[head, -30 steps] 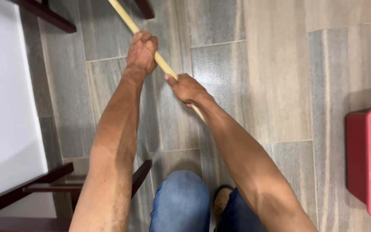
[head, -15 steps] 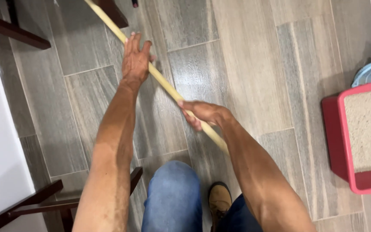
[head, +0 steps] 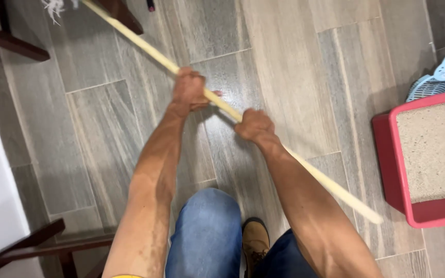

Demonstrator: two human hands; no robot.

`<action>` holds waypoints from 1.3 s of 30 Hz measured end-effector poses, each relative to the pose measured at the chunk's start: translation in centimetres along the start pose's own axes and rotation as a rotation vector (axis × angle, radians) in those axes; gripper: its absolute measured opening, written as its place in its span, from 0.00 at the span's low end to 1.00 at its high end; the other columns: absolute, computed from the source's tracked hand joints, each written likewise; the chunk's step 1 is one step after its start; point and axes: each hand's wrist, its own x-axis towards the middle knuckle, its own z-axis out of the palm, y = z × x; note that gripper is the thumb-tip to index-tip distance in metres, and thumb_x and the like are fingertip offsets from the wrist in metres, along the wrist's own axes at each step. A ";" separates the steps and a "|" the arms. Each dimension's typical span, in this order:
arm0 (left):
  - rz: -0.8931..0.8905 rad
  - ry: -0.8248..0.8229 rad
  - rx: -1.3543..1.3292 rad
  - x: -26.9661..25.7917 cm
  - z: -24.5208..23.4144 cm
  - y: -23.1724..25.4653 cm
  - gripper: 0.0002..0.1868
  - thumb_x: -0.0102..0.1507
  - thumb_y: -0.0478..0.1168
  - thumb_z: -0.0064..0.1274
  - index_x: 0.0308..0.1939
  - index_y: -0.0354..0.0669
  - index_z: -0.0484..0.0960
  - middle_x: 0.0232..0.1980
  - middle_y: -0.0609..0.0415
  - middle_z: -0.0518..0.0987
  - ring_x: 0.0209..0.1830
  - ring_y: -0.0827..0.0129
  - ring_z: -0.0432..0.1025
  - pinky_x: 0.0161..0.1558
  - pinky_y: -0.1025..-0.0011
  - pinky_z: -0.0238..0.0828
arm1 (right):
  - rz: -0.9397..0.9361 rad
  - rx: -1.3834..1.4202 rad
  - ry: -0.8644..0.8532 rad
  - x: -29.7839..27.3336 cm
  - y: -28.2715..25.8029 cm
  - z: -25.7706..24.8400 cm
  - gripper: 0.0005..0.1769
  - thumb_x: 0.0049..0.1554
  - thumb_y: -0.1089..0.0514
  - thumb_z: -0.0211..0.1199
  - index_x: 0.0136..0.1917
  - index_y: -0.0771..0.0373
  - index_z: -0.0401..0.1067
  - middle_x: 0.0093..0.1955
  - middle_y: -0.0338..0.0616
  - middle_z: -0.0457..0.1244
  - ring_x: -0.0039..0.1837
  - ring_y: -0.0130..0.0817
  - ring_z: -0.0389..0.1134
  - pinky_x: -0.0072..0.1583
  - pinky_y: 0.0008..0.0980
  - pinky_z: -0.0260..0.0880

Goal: The person mops the floor with a string mop, moving from a bedroom area past a purple bed and a clothing rack, through a doorway, and into a dining area with a table and chairs. The person continues mopping along walls and around furniture, then dips the mop into a blue bucket near the end.

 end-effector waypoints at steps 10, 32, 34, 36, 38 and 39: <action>0.143 0.137 0.036 5.8 8.2 0.7 0.14 0.52 0.57 0.72 0.35 0.58 0.90 0.36 0.58 0.88 0.48 0.57 0.84 0.63 0.52 0.73 | -0.016 -0.226 0.345 -2.2 -1.3 -4.6 0.21 0.70 0.45 0.64 0.71 0.54 0.72 0.51 0.49 0.76 0.51 0.48 0.83 0.52 0.52 0.84; -0.172 0.344 -0.079 1.2 3.5 -10.0 0.26 0.72 0.62 0.65 0.30 0.49 0.82 0.31 0.48 0.82 0.42 0.48 0.79 0.62 0.53 0.68 | -0.895 -0.189 0.880 -3.7 -11.2 0.0 0.09 0.61 0.62 0.71 0.56 0.57 0.82 0.49 0.46 0.70 0.57 0.47 0.74 0.60 0.46 0.74; -0.159 0.380 -0.088 2.6 0.4 -8.1 0.27 0.74 0.62 0.64 0.30 0.48 0.83 0.31 0.47 0.81 0.41 0.46 0.78 0.59 0.49 0.69 | -1.037 -0.084 0.814 -5.4 -12.2 -0.6 0.07 0.60 0.61 0.71 0.53 0.58 0.80 0.47 0.48 0.68 0.56 0.47 0.72 0.60 0.47 0.75; -0.211 0.330 -0.185 3.1 -3.8 -4.8 0.27 0.76 0.57 0.75 0.25 0.57 0.84 0.23 0.60 0.79 0.31 0.60 0.72 0.52 0.56 0.74 | -0.416 0.483 0.045 -9.7 -13.4 -5.4 0.23 0.63 0.36 0.74 0.60 0.54 0.81 0.82 0.52 0.67 0.81 0.51 0.69 0.81 0.53 0.64; -0.186 0.263 -0.230 2.2 -5.1 -3.9 0.14 0.71 0.42 0.71 0.31 0.53 0.88 0.25 0.59 0.82 0.30 0.61 0.77 0.43 0.59 0.81 | -0.343 0.837 0.117 -4.6 -12.0 -4.5 0.25 0.60 0.41 0.78 0.64 0.56 0.78 0.75 0.48 0.69 0.76 0.47 0.71 0.79 0.49 0.69; -0.166 0.192 -0.273 1.7 -5.7 -3.5 0.09 0.66 0.28 0.68 0.36 0.48 0.93 0.27 0.57 0.85 0.29 0.62 0.82 0.34 0.61 0.88 | -0.262 1.191 0.182 -2.1 -11.3 -4.1 0.31 0.57 0.47 0.82 0.68 0.58 0.76 0.67 0.44 0.72 0.72 0.42 0.73 0.77 0.45 0.75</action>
